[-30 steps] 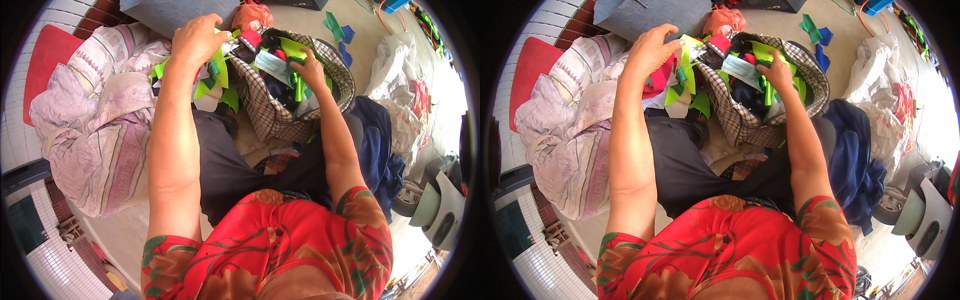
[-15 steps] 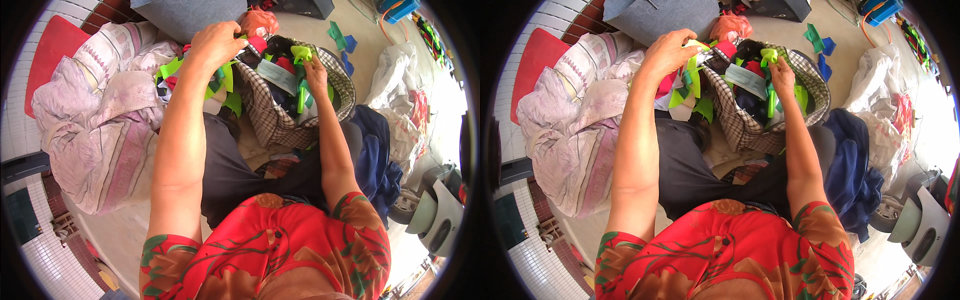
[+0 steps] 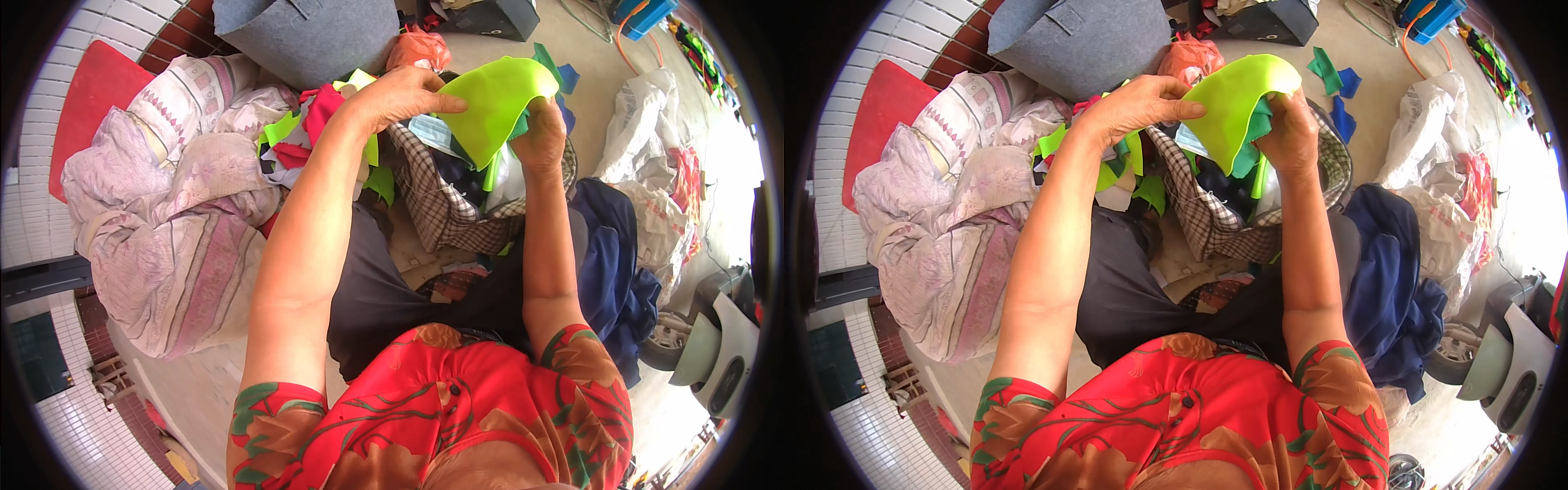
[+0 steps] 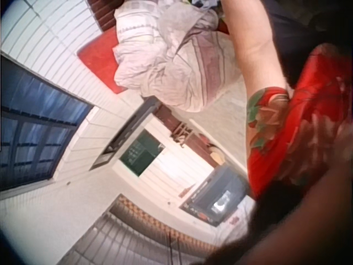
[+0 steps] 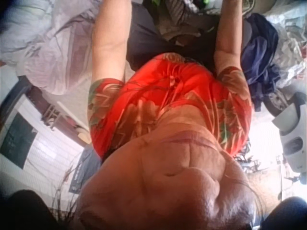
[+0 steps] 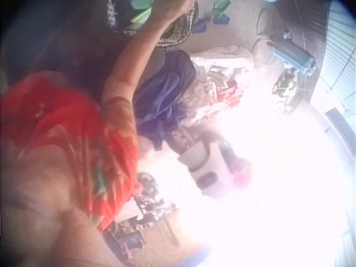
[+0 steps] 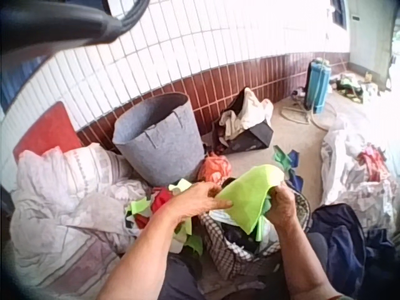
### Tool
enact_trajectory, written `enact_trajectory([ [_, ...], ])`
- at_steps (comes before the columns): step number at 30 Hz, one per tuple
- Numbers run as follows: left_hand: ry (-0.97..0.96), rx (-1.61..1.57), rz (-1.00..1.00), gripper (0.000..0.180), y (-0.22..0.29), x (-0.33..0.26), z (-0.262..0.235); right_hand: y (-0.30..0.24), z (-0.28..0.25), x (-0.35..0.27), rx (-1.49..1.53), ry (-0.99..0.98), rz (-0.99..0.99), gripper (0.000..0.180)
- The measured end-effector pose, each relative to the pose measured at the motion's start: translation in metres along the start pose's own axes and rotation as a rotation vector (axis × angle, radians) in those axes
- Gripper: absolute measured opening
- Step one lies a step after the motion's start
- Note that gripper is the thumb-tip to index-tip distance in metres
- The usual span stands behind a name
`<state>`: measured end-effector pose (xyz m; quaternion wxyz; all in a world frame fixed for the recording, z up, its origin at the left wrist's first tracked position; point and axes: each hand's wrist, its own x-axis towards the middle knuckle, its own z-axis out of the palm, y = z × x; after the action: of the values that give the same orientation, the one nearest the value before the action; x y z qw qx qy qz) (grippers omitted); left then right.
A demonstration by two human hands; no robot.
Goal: The person sits on the floor and sorts through a pile of colorful fabric scraps, picking up individual pieces and placing them into a checkered basket. The person handles various colors including green, red, and white, occasionally unfolding or inspecting the pieces before moving them.
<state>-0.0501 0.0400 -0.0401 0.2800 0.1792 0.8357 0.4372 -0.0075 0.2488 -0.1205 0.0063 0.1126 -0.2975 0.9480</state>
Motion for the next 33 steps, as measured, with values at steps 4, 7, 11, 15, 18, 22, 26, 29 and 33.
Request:
enact_trajectory([
  [4, -0.052, -0.169, 0.023, 0.049, 0.005, -0.002, 0.004, -0.003, 0.015, -0.002, -0.024, -0.079, 0.012, 0.050],
  [7, 0.019, -0.271, 0.079, 0.040, -0.008, 0.005, 0.003, -0.005, 0.022, -0.002, -0.098, -0.069, -0.008, 0.040],
  [11, 0.153, -0.366, 0.167, 0.035, -0.013, 0.003, -0.006, -0.005, 0.014, 0.004, -0.392, 0.046, -0.149, 0.027],
  [15, 0.138, -0.578, 0.192, 0.042, -0.009, -0.004, -0.009, -0.011, 0.012, -0.001, -0.646, 0.136, -0.276, 0.024],
  [18, 0.075, -0.598, 0.173, 0.043, -0.004, -0.007, -0.008, -0.010, 0.006, -0.015, -0.799, 0.225, -0.359, 0.024],
  [22, 0.003, -0.585, 0.264, 0.044, -0.004, 0.000, 0.003, 0.003, -0.003, -0.041, -0.767, 0.355, -0.482, 0.022],
  [26, -0.130, -0.606, 0.210, 0.041, 0.001, 0.004, 0.012, 0.004, 0.017, -0.046, -0.791, 0.221, -0.553, 0.021],
  [29, -0.145, -0.584, 0.180, 0.036, 0.002, 0.003, 0.013, 0.009, 0.026, -0.055, -0.831, 0.191, -0.560, 0.020],
  [33, 0.002, -0.542, 0.222, 0.034, 0.005, 0.005, 0.020, 0.013, 0.044, -0.061, -0.804, 0.134, -0.474, 0.018],
])
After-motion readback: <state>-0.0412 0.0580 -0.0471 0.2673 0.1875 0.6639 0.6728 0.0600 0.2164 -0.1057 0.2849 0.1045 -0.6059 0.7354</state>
